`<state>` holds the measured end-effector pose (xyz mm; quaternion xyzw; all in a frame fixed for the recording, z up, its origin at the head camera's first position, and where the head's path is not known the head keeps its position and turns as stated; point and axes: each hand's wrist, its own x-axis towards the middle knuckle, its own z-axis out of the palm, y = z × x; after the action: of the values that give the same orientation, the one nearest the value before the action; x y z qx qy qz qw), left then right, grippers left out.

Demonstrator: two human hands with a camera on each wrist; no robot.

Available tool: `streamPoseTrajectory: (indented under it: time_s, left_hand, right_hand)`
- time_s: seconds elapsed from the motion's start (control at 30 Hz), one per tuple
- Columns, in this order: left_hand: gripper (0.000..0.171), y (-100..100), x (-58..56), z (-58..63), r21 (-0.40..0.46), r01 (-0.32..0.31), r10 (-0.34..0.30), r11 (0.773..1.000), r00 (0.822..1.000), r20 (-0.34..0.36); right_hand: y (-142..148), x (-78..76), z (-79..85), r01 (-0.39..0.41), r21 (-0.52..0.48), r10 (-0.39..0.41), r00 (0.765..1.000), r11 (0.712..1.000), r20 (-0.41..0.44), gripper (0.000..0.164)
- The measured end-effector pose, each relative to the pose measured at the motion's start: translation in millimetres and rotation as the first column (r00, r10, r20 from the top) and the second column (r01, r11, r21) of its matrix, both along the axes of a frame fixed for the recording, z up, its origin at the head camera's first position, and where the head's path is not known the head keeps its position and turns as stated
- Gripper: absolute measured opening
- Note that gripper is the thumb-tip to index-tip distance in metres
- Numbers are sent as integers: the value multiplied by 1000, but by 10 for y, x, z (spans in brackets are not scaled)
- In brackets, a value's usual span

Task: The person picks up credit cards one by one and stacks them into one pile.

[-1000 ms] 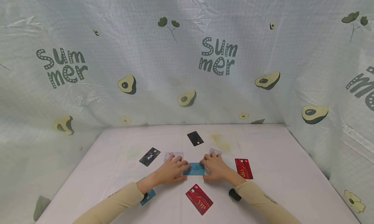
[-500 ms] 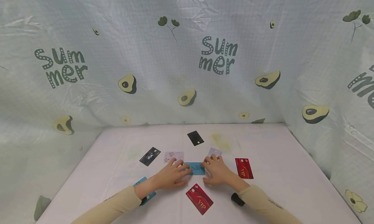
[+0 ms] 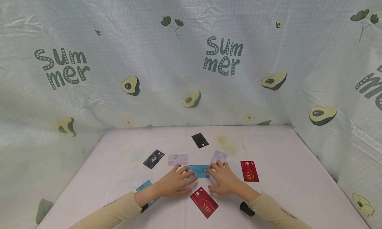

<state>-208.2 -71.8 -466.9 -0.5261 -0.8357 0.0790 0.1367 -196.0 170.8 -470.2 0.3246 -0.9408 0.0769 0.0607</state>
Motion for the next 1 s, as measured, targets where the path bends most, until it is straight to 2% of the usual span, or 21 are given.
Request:
streamPoseTrajectory:
  time_s: [0.23, 0.37, 0.53, 0.67, 1.0]
  left_hand:
    - [43, 17, 54, 5, -12, 21, -21, 1000, 1000, 7]
    - [43, 51, 95, 9, 1, 46, -46, 999, 998, 35]
    - [43, 101, 136, -10, 11, 76, -77, 997, 994, 78]
    - [43, 134, 158, -28, -5, 96, -94, 995, 989, 110]
    - [47, 215, 233, 18, -38, 157, -154, 987, 985, 72]
  right_hand:
    - [21, 110, 29, -13, -8, 13, 1000, 1000, -10, 47]
    - [18, 198, 43, 2, -10, -2, 1000, 1000, -4, 47]
    - [7, 301, 27, 31, 22, -32, 998, 999, 47, 47]
    - [11, 369, 15, 39, 32, -41, 998, 999, 53, 45]
    - [25, 500, -29, 41, 68, -44, 999, 997, 31, 47]
